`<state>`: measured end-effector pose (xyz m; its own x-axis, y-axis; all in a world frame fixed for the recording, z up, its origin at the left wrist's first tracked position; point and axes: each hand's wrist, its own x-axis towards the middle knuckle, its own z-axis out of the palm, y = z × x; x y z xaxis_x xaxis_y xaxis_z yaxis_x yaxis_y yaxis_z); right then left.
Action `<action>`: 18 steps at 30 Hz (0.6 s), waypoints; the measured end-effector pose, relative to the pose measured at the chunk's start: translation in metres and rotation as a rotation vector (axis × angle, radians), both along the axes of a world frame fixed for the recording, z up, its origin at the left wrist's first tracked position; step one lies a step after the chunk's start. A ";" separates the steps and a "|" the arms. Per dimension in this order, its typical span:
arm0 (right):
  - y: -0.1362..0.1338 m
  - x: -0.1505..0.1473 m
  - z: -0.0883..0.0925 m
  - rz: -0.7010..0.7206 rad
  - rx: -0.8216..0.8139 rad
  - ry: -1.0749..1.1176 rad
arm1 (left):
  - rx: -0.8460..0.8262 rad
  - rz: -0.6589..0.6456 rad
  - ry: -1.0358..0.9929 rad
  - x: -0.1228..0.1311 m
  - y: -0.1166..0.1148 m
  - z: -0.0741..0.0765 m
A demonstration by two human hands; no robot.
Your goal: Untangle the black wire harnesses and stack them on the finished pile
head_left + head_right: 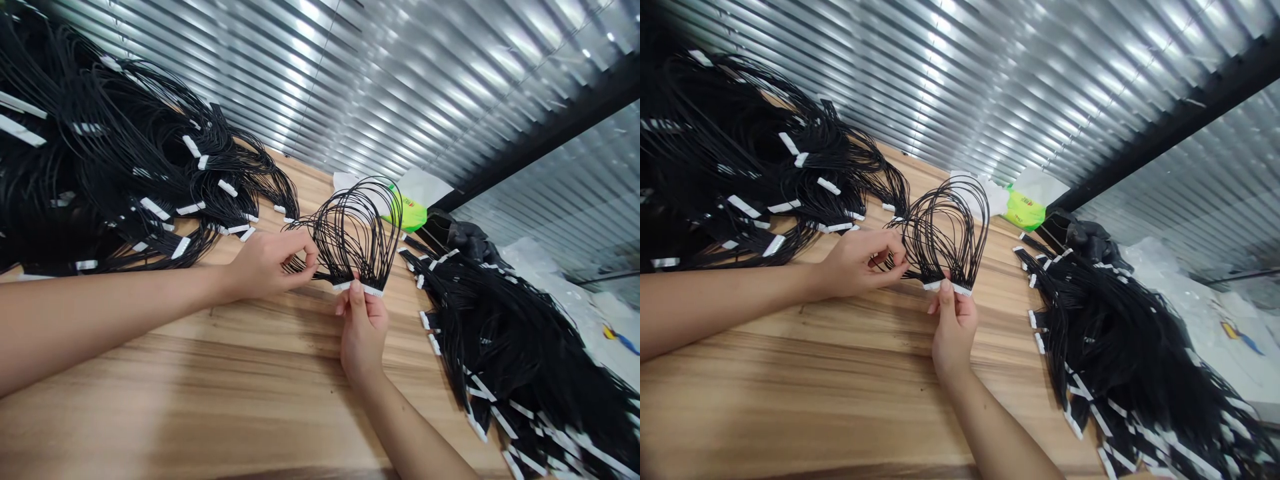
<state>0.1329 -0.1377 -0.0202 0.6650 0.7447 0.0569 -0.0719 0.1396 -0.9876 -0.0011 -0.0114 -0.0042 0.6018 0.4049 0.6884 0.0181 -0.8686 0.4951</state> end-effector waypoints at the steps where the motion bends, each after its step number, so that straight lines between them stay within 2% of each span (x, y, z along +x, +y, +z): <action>1: 0.000 0.000 0.000 -0.001 0.003 0.003 | 0.001 -0.002 0.000 0.000 0.000 0.000; 8: 0.000 0.000 0.001 0.008 0.011 0.002 | 0.042 -0.001 -0.005 0.001 0.002 -0.001; 14: 0.002 0.000 -0.001 -0.012 0.002 0.002 | 0.383 0.053 -0.054 0.000 0.005 0.003; 18: 0.002 0.001 -0.002 -0.018 -0.035 -0.013 | 0.492 0.064 0.011 -0.002 0.005 0.004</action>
